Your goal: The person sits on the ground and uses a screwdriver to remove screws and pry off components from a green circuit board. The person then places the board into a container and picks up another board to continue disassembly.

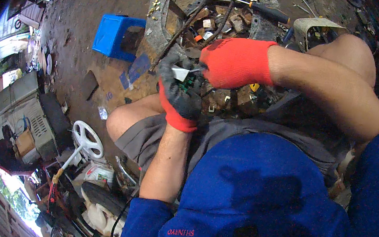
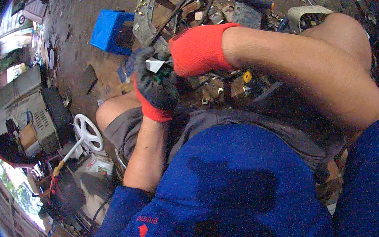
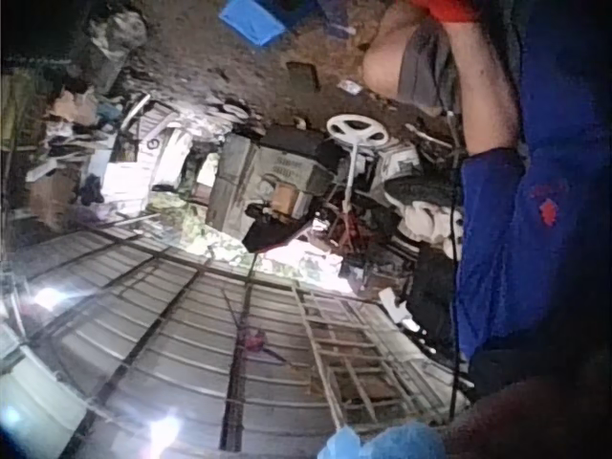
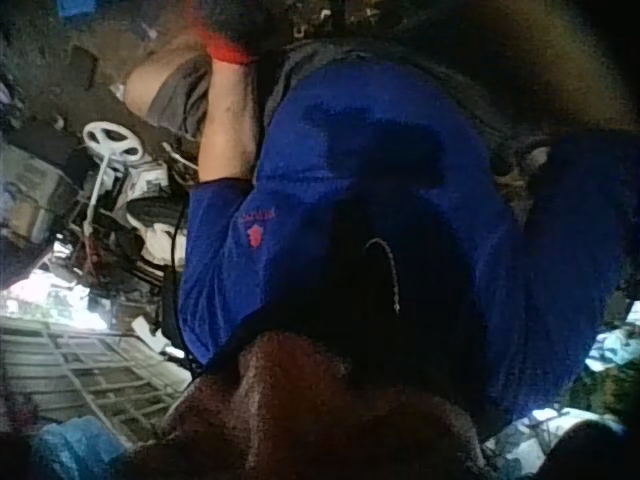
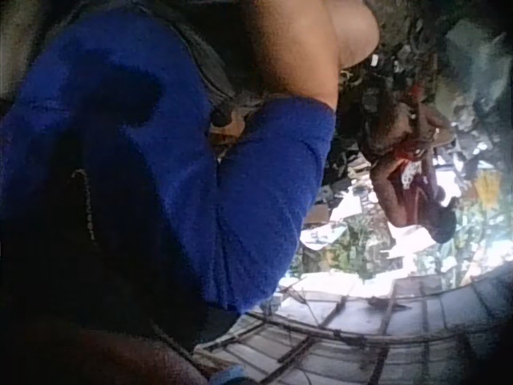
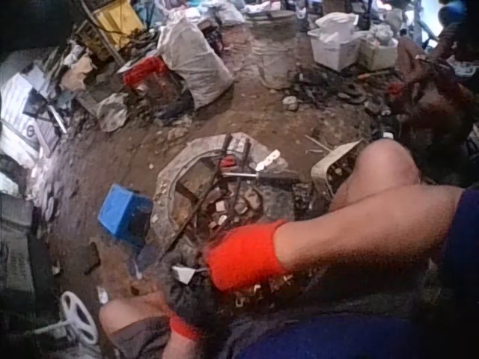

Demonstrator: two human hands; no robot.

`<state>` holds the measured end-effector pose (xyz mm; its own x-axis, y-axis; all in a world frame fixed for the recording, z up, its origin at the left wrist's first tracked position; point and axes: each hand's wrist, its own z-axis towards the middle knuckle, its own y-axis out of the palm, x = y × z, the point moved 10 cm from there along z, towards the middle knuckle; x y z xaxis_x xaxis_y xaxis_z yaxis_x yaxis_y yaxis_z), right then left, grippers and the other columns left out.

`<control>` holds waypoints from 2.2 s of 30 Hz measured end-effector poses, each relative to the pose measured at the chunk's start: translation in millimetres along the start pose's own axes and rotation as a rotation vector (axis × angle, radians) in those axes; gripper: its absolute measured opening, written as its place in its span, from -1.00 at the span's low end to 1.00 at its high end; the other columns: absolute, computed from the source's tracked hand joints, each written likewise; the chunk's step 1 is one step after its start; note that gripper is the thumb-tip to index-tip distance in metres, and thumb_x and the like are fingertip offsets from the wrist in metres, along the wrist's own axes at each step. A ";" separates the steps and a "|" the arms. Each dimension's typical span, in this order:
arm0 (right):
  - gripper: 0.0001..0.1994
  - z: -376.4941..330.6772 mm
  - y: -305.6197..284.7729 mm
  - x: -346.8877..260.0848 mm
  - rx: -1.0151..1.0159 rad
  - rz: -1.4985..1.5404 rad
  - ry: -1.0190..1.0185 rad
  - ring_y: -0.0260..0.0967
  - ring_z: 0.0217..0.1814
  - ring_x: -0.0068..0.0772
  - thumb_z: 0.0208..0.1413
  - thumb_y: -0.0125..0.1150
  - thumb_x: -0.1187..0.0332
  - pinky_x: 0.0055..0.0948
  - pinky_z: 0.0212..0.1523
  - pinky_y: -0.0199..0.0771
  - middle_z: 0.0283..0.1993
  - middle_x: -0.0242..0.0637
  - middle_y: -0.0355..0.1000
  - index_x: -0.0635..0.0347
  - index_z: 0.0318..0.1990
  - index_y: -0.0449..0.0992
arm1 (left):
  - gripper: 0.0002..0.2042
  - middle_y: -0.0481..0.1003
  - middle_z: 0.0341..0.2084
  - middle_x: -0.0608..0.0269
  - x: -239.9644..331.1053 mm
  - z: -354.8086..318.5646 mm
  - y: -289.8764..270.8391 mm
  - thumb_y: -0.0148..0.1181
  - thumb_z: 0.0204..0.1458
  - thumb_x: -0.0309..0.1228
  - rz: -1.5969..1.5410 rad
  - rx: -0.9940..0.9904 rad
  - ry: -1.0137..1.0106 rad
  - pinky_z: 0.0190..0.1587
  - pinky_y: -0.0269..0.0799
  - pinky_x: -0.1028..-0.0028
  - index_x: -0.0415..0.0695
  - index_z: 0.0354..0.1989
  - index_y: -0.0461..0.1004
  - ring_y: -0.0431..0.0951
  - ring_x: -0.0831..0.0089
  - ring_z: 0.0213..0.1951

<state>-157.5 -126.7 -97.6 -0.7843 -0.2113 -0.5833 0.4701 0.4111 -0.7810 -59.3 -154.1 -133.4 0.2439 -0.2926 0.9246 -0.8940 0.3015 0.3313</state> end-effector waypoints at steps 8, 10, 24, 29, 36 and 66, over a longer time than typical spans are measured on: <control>-0.72 -7.3 -9.6 -6.3 0.155 -0.152 -0.057 0.48 -0.26 0.03 0.09 0.06 0.18 -0.12 -0.21 0.48 -0.36 0.01 0.48 0.25 -0.28 0.47 | -0.62 0.50 -0.15 0.01 -10.9 16.6 -1.1 -0.15 0.21 -0.10 -0.423 -0.087 -0.197 0.03 0.42 0.18 -0.18 -0.11 0.40 0.51 0.15 -0.09; -0.71 -8.1 -10.1 -5.7 0.181 -0.125 -0.029 0.48 -0.26 0.02 0.08 0.07 0.17 -0.12 -0.20 0.48 -0.37 0.00 0.48 0.25 -0.27 0.46 | -0.58 0.49 -0.11 -0.03 -10.1 16.0 2.0 -0.16 0.21 -0.09 -0.506 -0.135 -0.209 0.08 0.39 0.15 -0.21 -0.06 0.39 0.49 0.12 -0.04; -0.40 1.1 -22.8 -1.9 0.326 0.348 -0.053 0.44 0.02 -0.10 -0.12 0.35 0.17 -0.26 0.02 0.41 -0.07 -0.06 0.48 0.21 0.10 0.39 | -0.48 0.48 -0.06 -0.04 -16.0 5.0 11.7 -0.19 0.19 -0.02 -0.501 -0.347 -0.387 0.09 0.41 0.10 -0.26 0.01 0.41 0.47 0.09 0.01; -0.50 5.1 -16.2 3.3 0.270 0.480 -0.055 0.43 0.03 -0.09 -0.07 0.30 0.26 -0.28 0.02 0.41 -0.04 -0.06 0.47 0.19 0.08 0.41 | -0.46 0.46 -0.01 0.12 -8.1 -10.4 35.0 -0.19 0.20 0.07 -0.583 -0.455 -0.562 -0.01 0.49 0.13 -0.10 0.10 0.37 0.45 0.20 0.05; -0.70 -0.5 -34.4 -2.8 0.512 0.442 -0.169 0.46 -0.12 0.05 0.04 0.13 0.25 -0.18 -0.09 0.44 -0.23 0.01 0.49 0.19 -0.10 0.45 | -0.72 0.48 -0.14 0.22 -2.2 -1.1 7.7 -0.06 0.24 -0.26 -0.027 -0.264 -0.130 -0.10 0.40 0.39 -0.12 0.01 0.37 0.46 0.36 -0.15; -0.68 -9.2 -36.0 -2.6 0.660 0.420 -0.065 0.44 -0.13 0.10 0.06 0.12 0.20 -0.11 -0.11 0.44 -0.23 0.06 0.48 0.23 -0.12 0.46 | -0.74 0.52 -0.18 0.18 2.4 1.6 -10.7 -0.02 0.19 -0.33 -0.056 -0.122 -0.140 -0.19 0.50 0.35 -0.20 -0.06 0.45 0.55 0.36 -0.21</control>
<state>-176.1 -132.8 -65.9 -0.4722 -0.2144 -0.8550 0.8812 -0.1397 -0.4516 -49.8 -159.4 -135.0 0.2297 -0.4329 0.8717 -0.8262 0.3866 0.4097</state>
